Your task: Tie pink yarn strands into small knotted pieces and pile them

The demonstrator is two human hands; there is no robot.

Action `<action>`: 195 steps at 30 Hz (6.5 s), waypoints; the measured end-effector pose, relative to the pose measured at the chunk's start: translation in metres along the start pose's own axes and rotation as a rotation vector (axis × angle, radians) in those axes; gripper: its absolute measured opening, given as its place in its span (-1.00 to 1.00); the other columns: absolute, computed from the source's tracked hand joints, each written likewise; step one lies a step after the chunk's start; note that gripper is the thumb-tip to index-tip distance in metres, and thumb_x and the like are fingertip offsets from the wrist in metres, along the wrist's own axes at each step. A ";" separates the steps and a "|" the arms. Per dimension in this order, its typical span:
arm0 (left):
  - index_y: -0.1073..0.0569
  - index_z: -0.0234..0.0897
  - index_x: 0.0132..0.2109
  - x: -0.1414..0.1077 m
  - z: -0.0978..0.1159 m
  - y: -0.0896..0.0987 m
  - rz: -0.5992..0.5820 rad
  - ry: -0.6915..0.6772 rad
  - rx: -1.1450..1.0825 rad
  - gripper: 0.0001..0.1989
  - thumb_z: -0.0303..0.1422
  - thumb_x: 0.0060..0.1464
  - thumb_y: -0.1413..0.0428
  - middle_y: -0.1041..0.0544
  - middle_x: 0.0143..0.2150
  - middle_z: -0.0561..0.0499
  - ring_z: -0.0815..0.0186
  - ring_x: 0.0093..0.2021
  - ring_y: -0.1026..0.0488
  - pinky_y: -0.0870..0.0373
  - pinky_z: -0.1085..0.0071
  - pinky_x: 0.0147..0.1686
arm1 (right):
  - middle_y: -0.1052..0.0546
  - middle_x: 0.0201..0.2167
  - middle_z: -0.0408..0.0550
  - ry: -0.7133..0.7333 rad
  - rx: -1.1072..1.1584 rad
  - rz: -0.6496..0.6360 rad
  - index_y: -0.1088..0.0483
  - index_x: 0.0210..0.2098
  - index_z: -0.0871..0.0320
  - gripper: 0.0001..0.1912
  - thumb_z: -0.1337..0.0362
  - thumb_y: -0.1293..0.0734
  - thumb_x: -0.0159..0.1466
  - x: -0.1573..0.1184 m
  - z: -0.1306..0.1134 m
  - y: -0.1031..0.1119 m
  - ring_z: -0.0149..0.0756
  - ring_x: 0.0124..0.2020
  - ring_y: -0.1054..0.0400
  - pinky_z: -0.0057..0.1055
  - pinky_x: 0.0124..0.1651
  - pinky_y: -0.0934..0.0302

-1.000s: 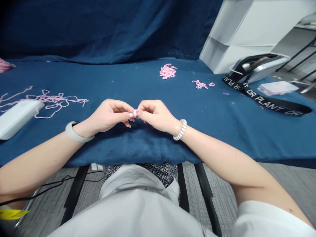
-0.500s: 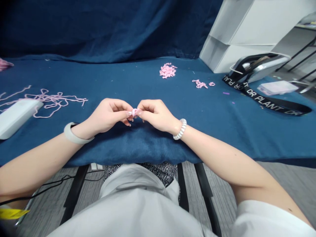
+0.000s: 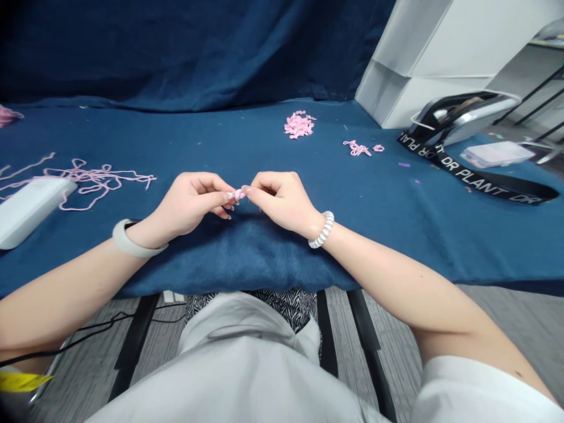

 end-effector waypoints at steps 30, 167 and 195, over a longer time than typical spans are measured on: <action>-0.51 -0.40 -0.40 -0.001 0.002 -0.003 0.013 -0.047 0.083 -0.84 -0.35 -0.07 -0.24 -0.53 -0.48 0.01 0.44 -0.51 -0.46 -0.45 0.57 -0.53 | -0.36 -0.67 -0.17 -0.175 0.186 -0.193 -0.39 -0.48 0.28 -0.56 -0.04 -0.36 0.16 0.002 0.015 -0.017 -0.53 -0.63 -0.14 -0.54 -0.56 0.01; -0.28 -0.33 0.19 0.032 -0.010 0.105 0.341 -0.566 1.121 -0.57 -0.34 0.19 -0.04 -0.60 -0.15 -0.06 0.20 0.03 -0.48 -0.29 0.29 0.03 | -0.41 0.11 0.20 0.502 -0.434 -0.381 -0.29 0.17 0.31 -0.37 0.00 -0.27 0.27 0.125 0.024 -0.091 -0.06 0.11 -0.31 -0.12 0.20 -0.16; -0.57 -0.30 -0.26 0.045 -0.028 0.116 0.294 -0.577 1.095 -0.85 -0.38 0.12 -0.10 -0.63 -0.31 -0.03 0.28 -0.32 -0.54 -0.36 0.38 -0.22 | -0.46 -0.55 -0.09 0.245 -0.405 -0.151 -0.46 -0.45 0.24 -0.70 0.17 -0.26 0.27 0.154 0.003 0.003 -0.40 -0.51 -0.26 -0.41 -0.37 -0.08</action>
Point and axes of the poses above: each hand's wrist, its own x-axis towards the middle knuckle, its own y-axis out of the back of the hand, z = x × y, the point moved 7 cm from there along x, towards the middle knuckle
